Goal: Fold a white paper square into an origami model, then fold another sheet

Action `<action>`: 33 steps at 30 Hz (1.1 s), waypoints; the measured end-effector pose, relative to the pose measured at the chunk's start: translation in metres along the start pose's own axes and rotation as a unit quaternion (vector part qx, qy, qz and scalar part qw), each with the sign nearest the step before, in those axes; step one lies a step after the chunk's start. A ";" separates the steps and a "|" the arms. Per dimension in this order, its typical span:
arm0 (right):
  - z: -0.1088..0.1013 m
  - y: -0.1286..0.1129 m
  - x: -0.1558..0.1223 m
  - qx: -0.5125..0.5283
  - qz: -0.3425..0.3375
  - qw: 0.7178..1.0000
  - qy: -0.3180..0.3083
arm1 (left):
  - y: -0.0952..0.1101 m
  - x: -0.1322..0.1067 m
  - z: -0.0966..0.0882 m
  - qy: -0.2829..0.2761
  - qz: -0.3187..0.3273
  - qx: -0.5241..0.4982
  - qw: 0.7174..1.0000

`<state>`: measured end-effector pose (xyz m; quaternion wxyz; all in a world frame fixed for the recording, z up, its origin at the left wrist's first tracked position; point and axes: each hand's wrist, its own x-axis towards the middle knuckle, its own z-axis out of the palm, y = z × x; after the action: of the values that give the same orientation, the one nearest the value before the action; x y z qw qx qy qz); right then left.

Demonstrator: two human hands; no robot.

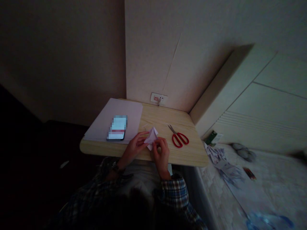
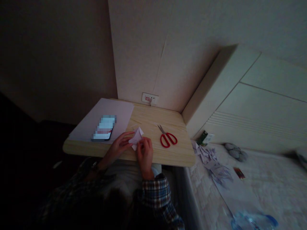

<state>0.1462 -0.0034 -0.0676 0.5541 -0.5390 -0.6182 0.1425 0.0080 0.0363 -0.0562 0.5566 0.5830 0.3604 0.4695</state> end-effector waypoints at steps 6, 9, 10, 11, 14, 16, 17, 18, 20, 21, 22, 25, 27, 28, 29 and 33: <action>0.000 0.001 0.001 0.007 0.000 1.000 0.003 | 0.000 0.000 0.000 0.009 -0.004 -0.016 1.000; 0.001 0.002 0.000 0.017 -0.003 1.000 0.002 | -0.001 0.001 -0.001 0.003 -0.007 -0.037 0.999; 0.002 0.003 0.000 0.022 -0.002 1.000 0.005 | -0.001 0.001 -0.002 0.000 -0.010 -0.044 0.999; 0.003 0.004 0.000 0.033 0.003 0.999 0.011 | -0.001 0.001 -0.002 -0.001 -0.013 -0.050 0.999; 0.006 0.006 -0.001 0.074 0.031 0.996 0.036 | 0.000 0.001 -0.003 0.008 -0.019 -0.062 0.998; 0.007 0.008 -0.001 0.094 0.052 0.993 0.046 | -0.001 0.001 -0.003 0.014 -0.019 -0.070 0.997; 0.007 0.009 0.000 0.099 0.063 0.992 0.046 | -0.001 0.001 -0.003 0.019 -0.019 -0.072 0.997; 0.007 0.009 0.000 0.102 0.074 0.991 0.040 | -0.001 0.001 -0.004 0.022 -0.020 -0.074 0.997; 0.006 0.009 0.002 0.091 0.098 0.991 0.009 | -0.002 0.001 -0.004 0.030 -0.022 -0.074 0.997; 0.005 0.009 0.003 0.077 0.106 0.991 -0.010 | -0.002 0.001 -0.004 0.033 -0.023 -0.074 0.996; 0.004 0.008 0.004 0.061 0.109 0.992 -0.028 | -0.003 0.002 -0.004 0.035 -0.023 -0.074 0.996; 0.001 0.005 0.005 0.031 0.109 0.993 -0.044 | -0.004 0.002 -0.005 0.036 -0.025 -0.077 0.996; 0.000 0.003 0.005 0.029 0.108 0.993 -0.040 | -0.004 0.002 -0.005 0.030 -0.027 -0.079 0.996; -0.001 0.002 0.005 0.029 0.108 0.993 -0.040 | -0.004 0.002 -0.005 0.026 -0.027 -0.080 0.996; -0.001 0.001 0.005 0.031 0.109 0.993 -0.039 | -0.004 0.002 -0.005 0.021 -0.027 -0.080 0.996; -0.001 0.001 0.006 0.034 0.111 0.993 -0.034 | -0.002 0.001 -0.005 0.018 -0.019 -0.071 0.997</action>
<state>0.1488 0.0008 -0.0646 0.5315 -0.5799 -0.5679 0.2425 0.0038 0.0388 -0.0587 0.5992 0.5263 0.3472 0.4934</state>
